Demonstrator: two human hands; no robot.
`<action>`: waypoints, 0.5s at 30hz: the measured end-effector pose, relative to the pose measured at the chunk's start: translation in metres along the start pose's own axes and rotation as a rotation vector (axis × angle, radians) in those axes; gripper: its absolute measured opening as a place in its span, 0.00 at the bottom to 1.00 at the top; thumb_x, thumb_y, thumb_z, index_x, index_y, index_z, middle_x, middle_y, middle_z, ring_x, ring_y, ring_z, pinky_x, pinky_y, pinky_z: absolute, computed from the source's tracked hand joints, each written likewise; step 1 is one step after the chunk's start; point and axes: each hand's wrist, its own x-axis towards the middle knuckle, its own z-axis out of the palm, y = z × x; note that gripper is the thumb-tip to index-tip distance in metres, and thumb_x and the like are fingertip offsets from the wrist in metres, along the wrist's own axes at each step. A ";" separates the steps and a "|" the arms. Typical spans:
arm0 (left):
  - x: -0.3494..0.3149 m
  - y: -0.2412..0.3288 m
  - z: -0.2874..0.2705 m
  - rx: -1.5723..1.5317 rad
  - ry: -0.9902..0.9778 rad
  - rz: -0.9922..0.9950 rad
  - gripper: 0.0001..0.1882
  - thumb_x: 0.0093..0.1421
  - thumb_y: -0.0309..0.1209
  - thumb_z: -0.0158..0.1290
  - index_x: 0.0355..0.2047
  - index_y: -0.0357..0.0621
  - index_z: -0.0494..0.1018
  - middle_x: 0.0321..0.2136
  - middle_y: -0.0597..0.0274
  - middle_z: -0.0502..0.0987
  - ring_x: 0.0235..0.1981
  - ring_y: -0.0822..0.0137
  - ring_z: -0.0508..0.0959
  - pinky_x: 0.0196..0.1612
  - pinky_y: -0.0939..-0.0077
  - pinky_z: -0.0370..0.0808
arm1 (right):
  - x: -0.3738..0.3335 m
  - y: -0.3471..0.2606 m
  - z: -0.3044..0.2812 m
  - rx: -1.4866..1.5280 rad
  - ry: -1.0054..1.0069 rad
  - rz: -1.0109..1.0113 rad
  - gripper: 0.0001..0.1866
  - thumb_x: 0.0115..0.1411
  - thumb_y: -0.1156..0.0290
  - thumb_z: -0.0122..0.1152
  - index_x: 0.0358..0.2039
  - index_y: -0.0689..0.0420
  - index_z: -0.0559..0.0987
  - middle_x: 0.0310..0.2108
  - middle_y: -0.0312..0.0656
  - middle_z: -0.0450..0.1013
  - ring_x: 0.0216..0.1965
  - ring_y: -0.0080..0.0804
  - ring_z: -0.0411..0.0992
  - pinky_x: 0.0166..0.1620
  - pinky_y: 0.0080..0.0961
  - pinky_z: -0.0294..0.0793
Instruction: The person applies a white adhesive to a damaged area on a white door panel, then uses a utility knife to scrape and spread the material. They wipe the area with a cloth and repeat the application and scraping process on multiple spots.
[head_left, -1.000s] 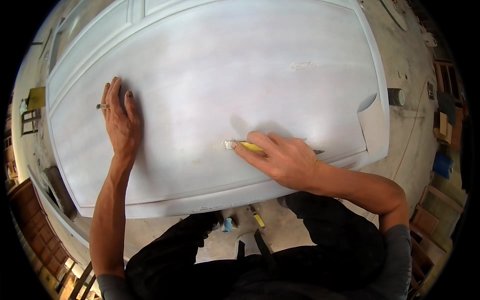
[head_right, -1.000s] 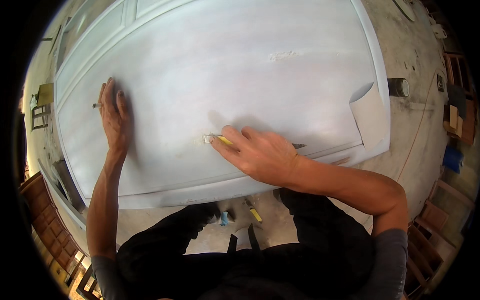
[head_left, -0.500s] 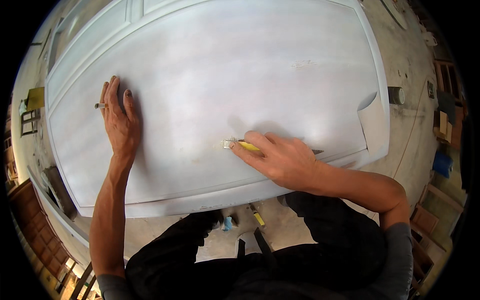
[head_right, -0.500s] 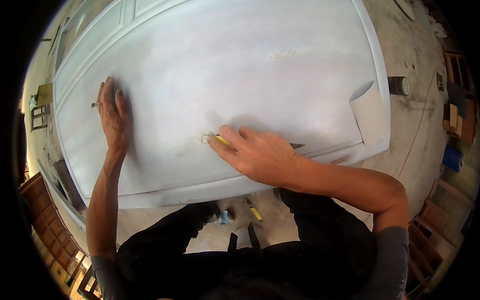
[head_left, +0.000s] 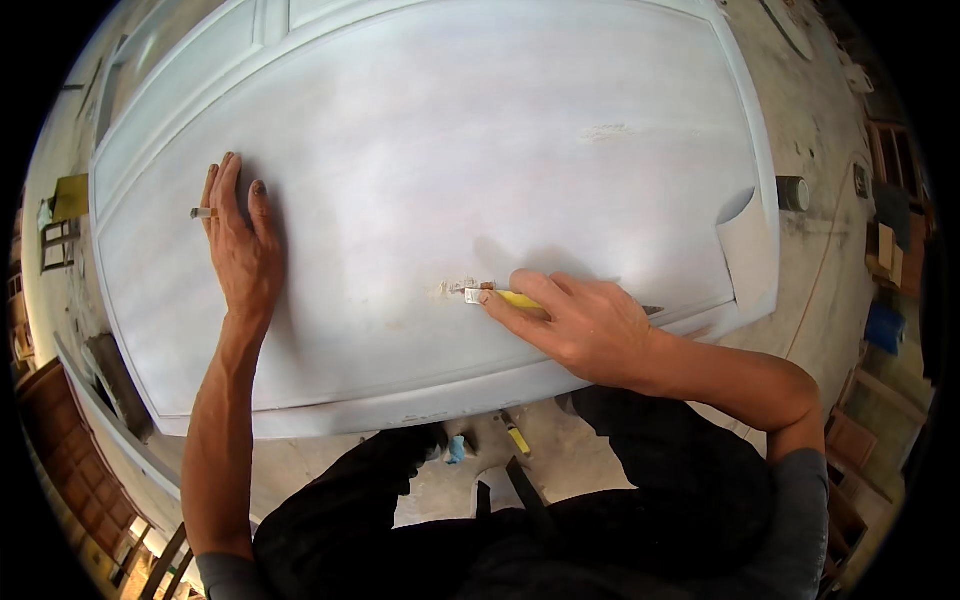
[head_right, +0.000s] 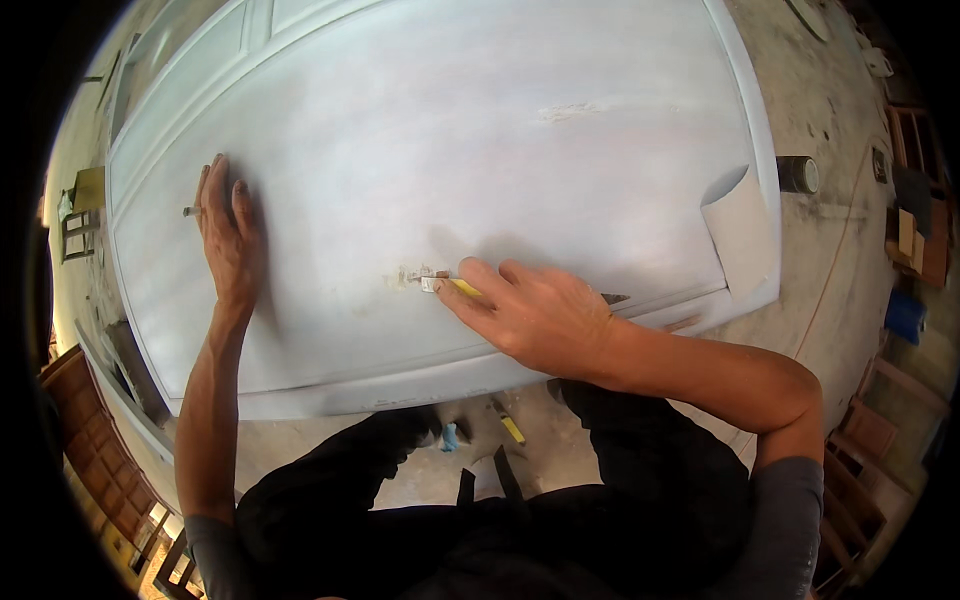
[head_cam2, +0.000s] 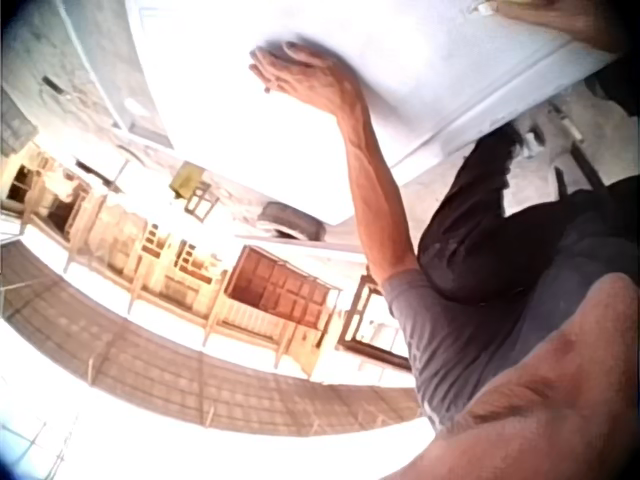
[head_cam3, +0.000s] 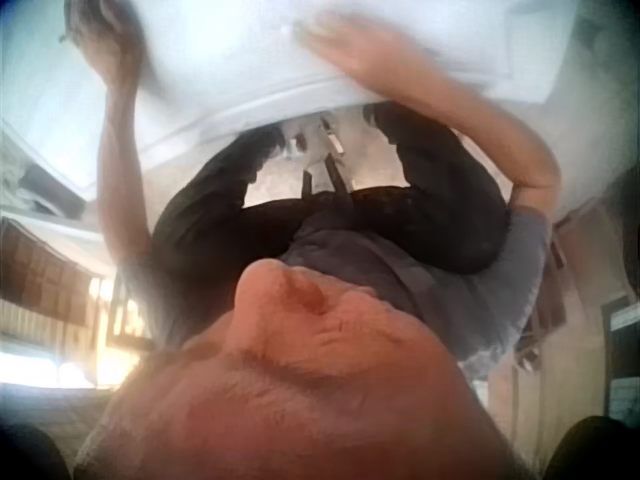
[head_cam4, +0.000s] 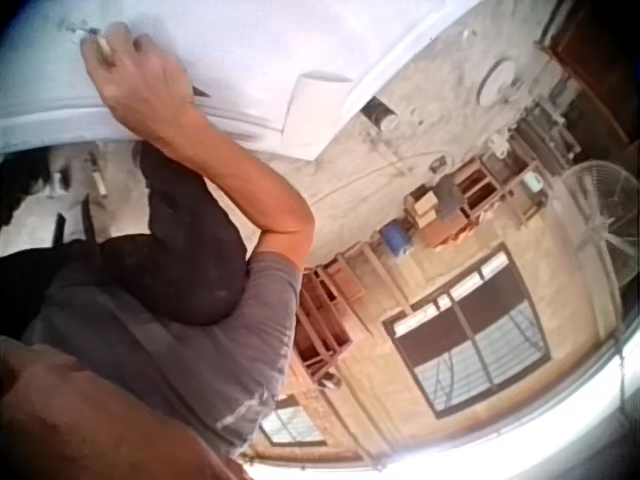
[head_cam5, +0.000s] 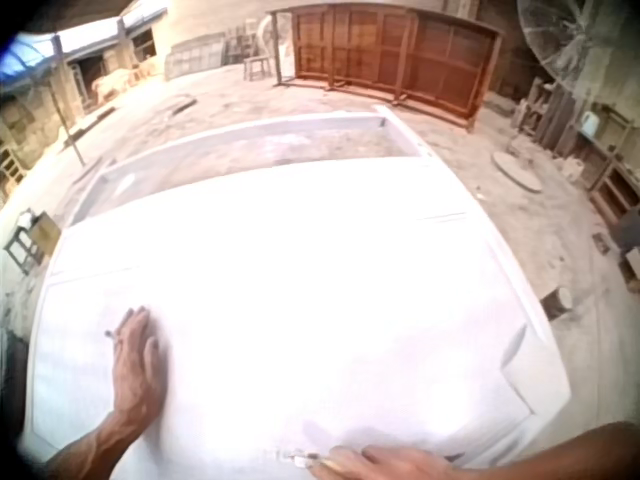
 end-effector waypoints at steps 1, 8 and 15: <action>0.000 0.002 0.001 -0.003 0.001 0.006 0.22 0.76 0.36 0.44 0.66 0.40 0.66 0.66 0.50 0.69 0.72 0.50 0.61 0.73 0.54 0.58 | 0.005 -0.003 0.001 0.000 -0.009 0.012 0.26 0.53 0.77 0.67 0.55 0.55 0.81 0.39 0.36 0.68 0.26 0.25 0.67 0.18 0.22 0.68; -0.002 -0.008 0.002 0.016 0.007 0.023 0.22 0.76 0.36 0.44 0.66 0.41 0.66 0.65 0.50 0.70 0.72 0.49 0.61 0.72 0.54 0.58 | 0.002 0.001 0.000 -0.011 0.041 -0.023 0.22 0.52 0.77 0.64 0.50 0.59 0.81 0.37 0.36 0.66 0.23 0.24 0.65 0.18 0.21 0.67; -0.002 -0.007 0.003 0.021 0.002 0.003 0.22 0.76 0.35 0.44 0.66 0.41 0.66 0.65 0.50 0.70 0.72 0.49 0.61 0.72 0.54 0.59 | 0.006 -0.001 0.004 -0.036 0.046 -0.020 0.24 0.50 0.78 0.64 0.50 0.59 0.81 0.37 0.36 0.66 0.23 0.25 0.66 0.18 0.21 0.67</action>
